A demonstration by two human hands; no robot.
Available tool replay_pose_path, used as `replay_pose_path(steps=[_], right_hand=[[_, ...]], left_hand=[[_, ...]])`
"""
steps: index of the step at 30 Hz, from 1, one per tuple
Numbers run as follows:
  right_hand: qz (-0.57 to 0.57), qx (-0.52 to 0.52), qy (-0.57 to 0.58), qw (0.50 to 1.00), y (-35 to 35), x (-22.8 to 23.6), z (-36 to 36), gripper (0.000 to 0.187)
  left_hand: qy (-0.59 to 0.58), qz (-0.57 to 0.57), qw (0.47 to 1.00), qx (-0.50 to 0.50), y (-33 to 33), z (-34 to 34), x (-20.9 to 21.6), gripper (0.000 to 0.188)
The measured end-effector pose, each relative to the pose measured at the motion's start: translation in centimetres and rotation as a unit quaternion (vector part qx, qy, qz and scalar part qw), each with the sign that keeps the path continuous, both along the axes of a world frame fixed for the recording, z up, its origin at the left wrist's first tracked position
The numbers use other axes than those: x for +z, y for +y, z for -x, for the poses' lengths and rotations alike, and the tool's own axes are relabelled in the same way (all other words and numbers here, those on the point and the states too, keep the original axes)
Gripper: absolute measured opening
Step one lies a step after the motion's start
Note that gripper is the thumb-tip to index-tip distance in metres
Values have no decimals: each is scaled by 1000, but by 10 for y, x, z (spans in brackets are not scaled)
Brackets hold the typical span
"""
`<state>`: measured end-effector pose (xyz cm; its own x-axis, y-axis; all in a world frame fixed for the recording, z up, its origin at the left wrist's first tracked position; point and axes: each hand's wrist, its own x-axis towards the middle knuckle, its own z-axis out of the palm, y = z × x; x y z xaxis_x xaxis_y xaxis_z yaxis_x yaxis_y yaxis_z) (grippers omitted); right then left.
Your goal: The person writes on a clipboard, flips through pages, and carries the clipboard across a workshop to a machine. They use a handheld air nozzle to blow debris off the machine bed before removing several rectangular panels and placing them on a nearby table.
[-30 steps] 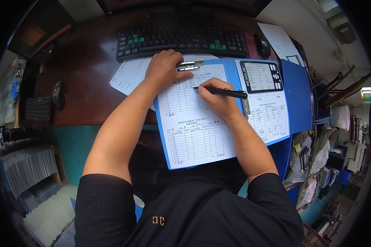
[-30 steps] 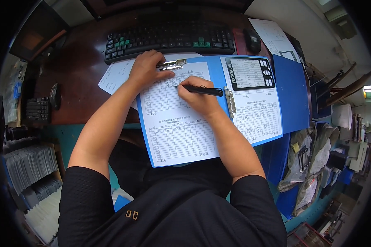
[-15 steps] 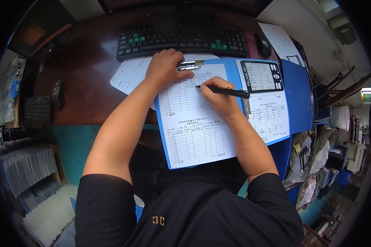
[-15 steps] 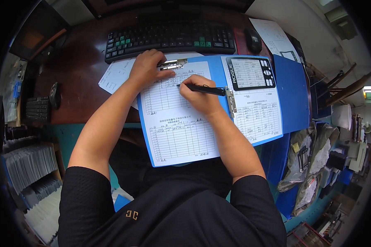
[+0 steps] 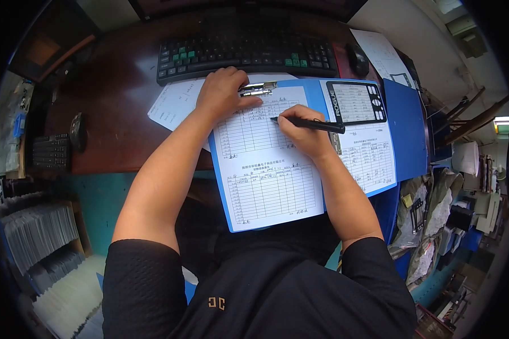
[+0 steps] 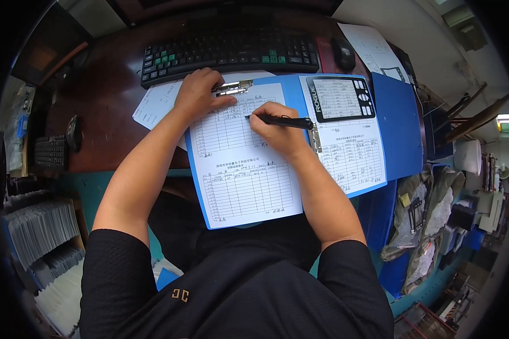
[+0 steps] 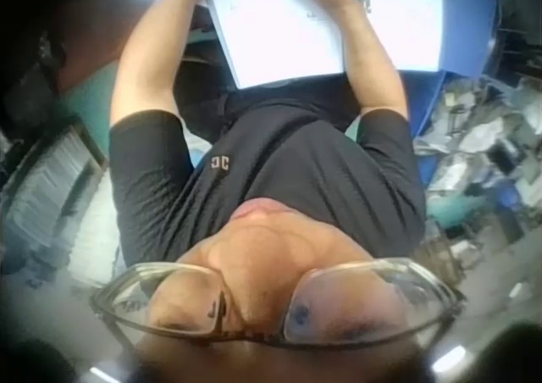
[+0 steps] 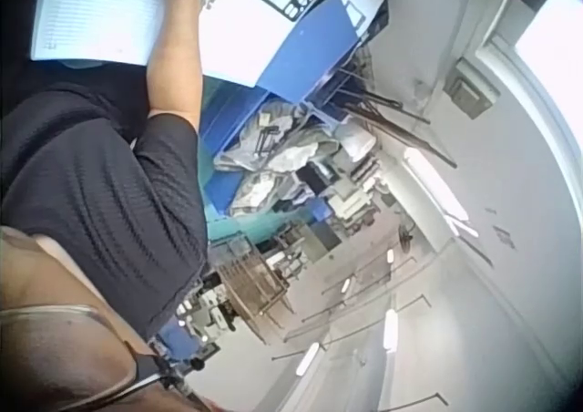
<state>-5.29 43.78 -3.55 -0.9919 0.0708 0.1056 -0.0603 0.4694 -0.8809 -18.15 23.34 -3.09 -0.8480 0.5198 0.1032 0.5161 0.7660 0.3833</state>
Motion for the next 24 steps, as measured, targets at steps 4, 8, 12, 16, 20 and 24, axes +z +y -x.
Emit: replay_pose_path(steps=[4, 8, 12, 16, 20, 24], right_hand=[[2, -15, 25, 1000, -2, 0, 0, 16], [-8, -27, 37, 999, 0, -2, 0, 14], [-8, -20, 39, 999, 0, 0, 0, 14], [6, -49, 33, 998, 9, -1, -1, 14], [-16, -45, 31, 998, 8, -2, 0, 15], [-32, -35, 25, 999, 11, 1, -1, 16]], left_hand=[[4, -6, 1000, 1, 0, 0, -2, 51], [7, -4, 1000, 0, 0, 1, -3, 51], [1, 1, 1000, 2, 0, 1, -2, 52], [12, 1, 1000, -4, 1, -2, -1, 53], [0, 6, 1000, 5, 2, -1, 0, 53], [2, 1, 1000, -2, 0, 1, -1, 51]])
